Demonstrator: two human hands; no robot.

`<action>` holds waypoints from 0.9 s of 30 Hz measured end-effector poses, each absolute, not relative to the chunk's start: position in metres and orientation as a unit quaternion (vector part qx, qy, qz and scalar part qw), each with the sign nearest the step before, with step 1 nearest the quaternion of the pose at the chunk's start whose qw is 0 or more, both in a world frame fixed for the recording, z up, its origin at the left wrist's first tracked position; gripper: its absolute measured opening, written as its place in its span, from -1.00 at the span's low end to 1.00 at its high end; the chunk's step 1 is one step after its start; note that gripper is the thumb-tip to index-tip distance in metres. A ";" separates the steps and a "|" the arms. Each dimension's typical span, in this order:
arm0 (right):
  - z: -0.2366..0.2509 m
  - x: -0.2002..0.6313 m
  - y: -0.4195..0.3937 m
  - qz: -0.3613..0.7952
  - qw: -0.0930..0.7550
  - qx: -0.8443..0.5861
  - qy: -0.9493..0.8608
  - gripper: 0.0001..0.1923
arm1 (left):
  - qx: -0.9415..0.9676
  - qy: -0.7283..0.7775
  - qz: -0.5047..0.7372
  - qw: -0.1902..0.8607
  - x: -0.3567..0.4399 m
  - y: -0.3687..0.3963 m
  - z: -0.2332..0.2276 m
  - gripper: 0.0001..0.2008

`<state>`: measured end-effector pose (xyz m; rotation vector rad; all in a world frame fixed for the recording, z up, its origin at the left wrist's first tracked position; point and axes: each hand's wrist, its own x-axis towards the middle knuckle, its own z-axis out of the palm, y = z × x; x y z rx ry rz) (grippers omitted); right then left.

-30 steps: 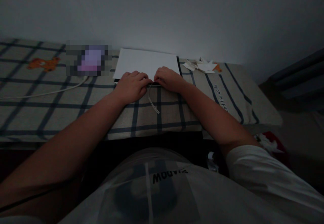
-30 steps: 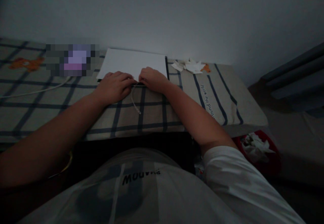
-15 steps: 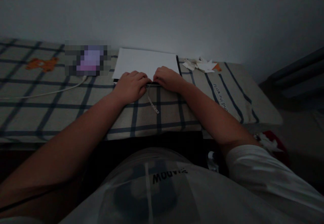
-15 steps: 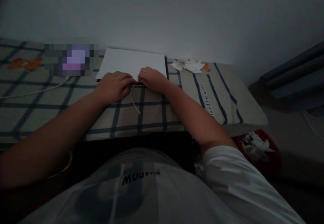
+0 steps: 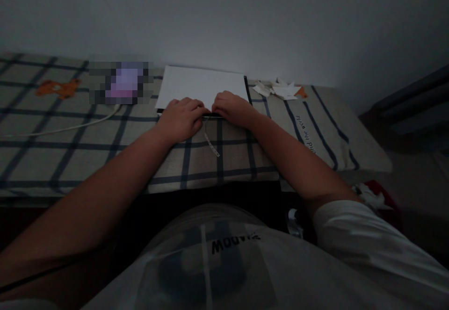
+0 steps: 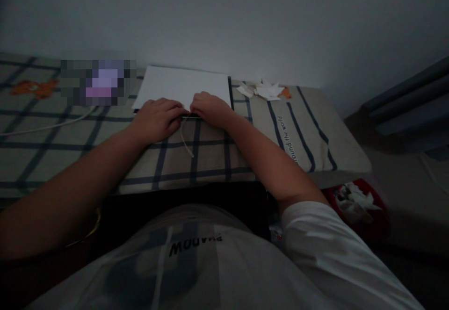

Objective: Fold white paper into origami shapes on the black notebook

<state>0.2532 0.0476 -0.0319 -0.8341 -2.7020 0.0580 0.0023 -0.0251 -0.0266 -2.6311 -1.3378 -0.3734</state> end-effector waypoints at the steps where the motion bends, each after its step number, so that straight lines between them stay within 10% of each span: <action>1: -0.032 0.253 0.048 0.020 0.157 -0.289 -0.944 -0.68 | -0.882 -0.447 -0.124 0.085 0.002 -0.025 -0.027 -0.50; 27: -0.037 0.258 0.057 0.016 0.155 -0.278 -0.948 -0.71 | -0.885 -0.438 -0.134 0.078 0.002 -0.024 -0.026 -0.51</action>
